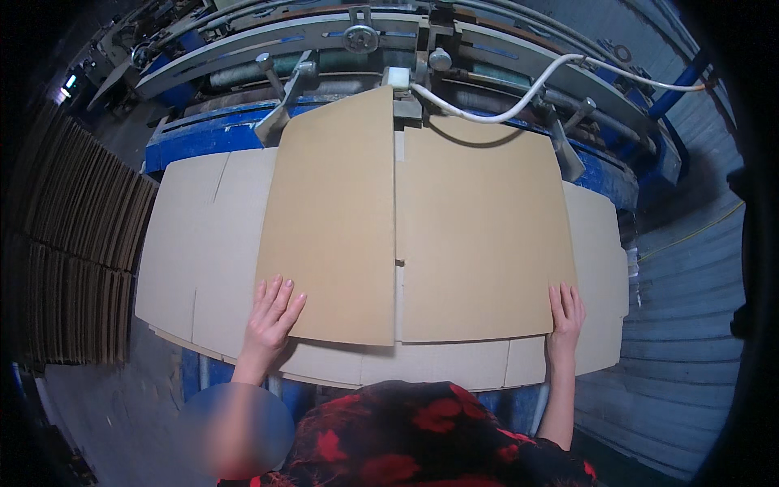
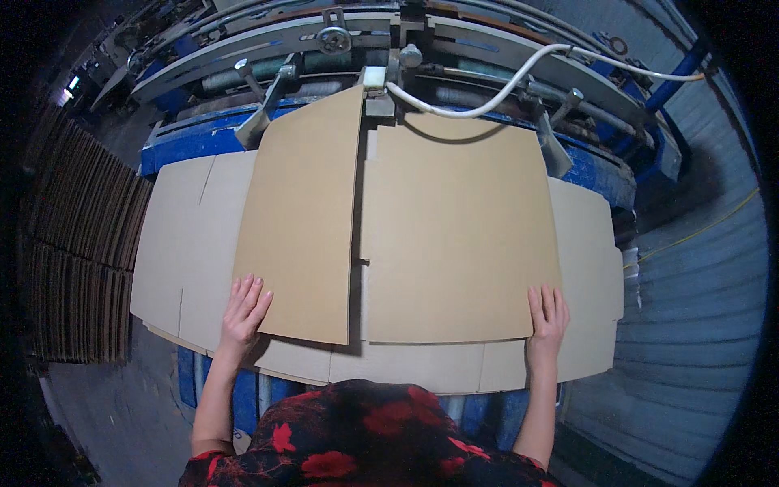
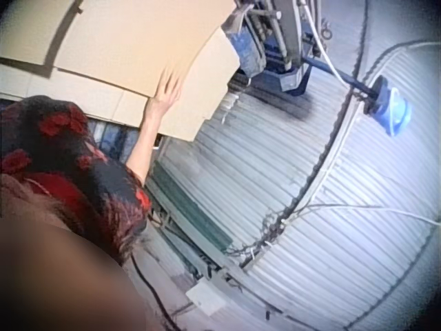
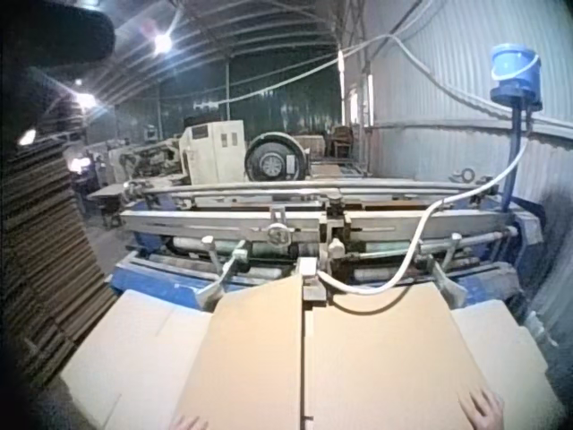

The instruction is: The person repeatedly picks up flat cardboard sheets from a stack and places them onto a blue machine. The person handles the sheets one at a time, aligning them on the machine's surface.

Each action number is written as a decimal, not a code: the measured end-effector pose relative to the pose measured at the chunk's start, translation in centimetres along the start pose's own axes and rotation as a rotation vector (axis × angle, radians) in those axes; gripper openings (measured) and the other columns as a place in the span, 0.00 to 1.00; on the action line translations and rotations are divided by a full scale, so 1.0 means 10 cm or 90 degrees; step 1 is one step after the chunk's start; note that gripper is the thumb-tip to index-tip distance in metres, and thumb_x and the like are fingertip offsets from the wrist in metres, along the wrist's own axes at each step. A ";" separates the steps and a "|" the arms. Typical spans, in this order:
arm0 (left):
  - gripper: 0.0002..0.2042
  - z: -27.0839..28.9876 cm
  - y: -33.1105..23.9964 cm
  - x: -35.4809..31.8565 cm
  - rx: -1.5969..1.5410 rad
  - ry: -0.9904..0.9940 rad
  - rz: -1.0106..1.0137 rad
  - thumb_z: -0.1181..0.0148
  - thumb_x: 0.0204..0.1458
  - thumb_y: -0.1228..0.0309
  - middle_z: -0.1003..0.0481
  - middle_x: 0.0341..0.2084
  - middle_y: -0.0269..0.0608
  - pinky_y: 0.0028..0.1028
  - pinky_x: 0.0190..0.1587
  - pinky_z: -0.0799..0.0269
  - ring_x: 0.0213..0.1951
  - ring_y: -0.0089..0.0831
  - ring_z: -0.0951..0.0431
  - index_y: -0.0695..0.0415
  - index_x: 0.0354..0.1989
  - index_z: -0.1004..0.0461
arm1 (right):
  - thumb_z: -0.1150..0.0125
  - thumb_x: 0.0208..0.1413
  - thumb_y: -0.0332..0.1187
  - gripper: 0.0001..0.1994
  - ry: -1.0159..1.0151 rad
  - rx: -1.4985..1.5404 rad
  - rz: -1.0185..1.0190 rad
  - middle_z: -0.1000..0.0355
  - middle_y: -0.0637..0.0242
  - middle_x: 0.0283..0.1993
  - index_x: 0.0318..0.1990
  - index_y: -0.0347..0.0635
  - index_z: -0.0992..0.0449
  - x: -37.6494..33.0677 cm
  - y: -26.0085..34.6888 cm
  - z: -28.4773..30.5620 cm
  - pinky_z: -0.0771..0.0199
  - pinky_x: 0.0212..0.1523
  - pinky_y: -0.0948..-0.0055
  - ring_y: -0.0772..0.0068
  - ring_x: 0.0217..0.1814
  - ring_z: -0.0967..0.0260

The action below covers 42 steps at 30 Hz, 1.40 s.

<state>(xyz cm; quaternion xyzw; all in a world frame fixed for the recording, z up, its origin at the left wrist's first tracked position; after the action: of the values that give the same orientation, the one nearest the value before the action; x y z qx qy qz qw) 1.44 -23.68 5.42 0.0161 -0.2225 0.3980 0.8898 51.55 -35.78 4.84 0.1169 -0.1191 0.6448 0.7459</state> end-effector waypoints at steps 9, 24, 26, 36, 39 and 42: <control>0.19 0.06 0.02 0.07 -0.004 -0.047 -0.035 0.47 0.45 0.80 0.30 0.53 0.47 0.51 0.59 0.40 0.57 0.48 0.33 0.55 0.48 0.26 | 0.48 0.50 0.25 0.21 -0.036 0.019 0.015 0.35 0.57 0.59 0.54 0.44 0.28 -0.11 -0.01 0.05 0.44 0.61 0.53 0.49 0.62 0.43; 0.25 -0.41 0.82 0.83 0.037 -0.039 -0.032 0.47 0.46 0.79 0.33 0.57 0.39 0.54 0.56 0.43 0.59 0.50 0.37 0.44 0.55 0.29 | 0.51 0.44 0.18 0.25 -0.029 0.045 0.031 0.35 0.57 0.58 0.54 0.45 0.29 0.77 0.04 -0.17 0.45 0.61 0.55 0.50 0.62 0.43; 0.26 -0.48 0.94 1.07 0.042 -0.018 -0.027 0.48 0.45 0.80 0.33 0.57 0.39 0.55 0.56 0.43 0.59 0.51 0.37 0.44 0.56 0.30 | 0.51 0.44 0.18 0.25 -0.036 0.045 0.041 0.35 0.56 0.58 0.54 0.45 0.28 1.03 -0.03 -0.27 0.45 0.62 0.56 0.50 0.63 0.43; 0.30 -0.91 1.45 2.47 0.015 -0.061 -0.019 0.46 0.38 0.85 0.31 0.52 0.46 0.45 0.54 0.39 0.55 0.49 0.33 0.49 0.55 0.30 | 0.52 0.51 0.26 0.18 -0.096 0.052 0.047 0.32 0.53 0.53 0.50 0.48 0.26 2.58 -0.41 -0.98 0.40 0.57 0.61 0.52 0.58 0.38; 0.24 -0.87 1.40 2.47 -0.017 -0.095 0.080 0.45 0.43 0.78 0.31 0.53 0.48 0.44 0.55 0.40 0.57 0.46 0.34 0.50 0.54 0.30 | 0.49 0.54 0.28 0.14 -0.110 0.646 -0.236 0.31 0.50 0.50 0.48 0.42 0.26 2.80 -0.50 -1.07 0.35 0.54 0.66 0.53 0.53 0.34; 0.24 -0.61 1.40 1.92 -0.028 -0.079 0.142 0.47 0.47 0.76 0.32 0.55 0.45 0.51 0.60 0.47 0.60 0.43 0.37 0.51 0.57 0.34 | 0.48 0.49 0.17 0.23 -0.141 0.121 0.030 0.36 0.48 0.57 0.55 0.37 0.32 2.43 -0.60 -0.88 0.42 0.61 0.64 0.48 0.58 0.37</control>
<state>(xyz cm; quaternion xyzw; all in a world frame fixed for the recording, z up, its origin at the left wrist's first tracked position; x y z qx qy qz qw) 5.01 0.62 5.71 -0.0038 -0.2861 0.4880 0.8246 61.14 -11.03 4.44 0.2549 -0.1416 0.6535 0.6985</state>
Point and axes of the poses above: each hand's wrist, its own x-axis towards the middle knuckle, its own z-axis out of the back of the hand, y = z × x, the point moved 2 cm from there along x, towards the middle knuckle
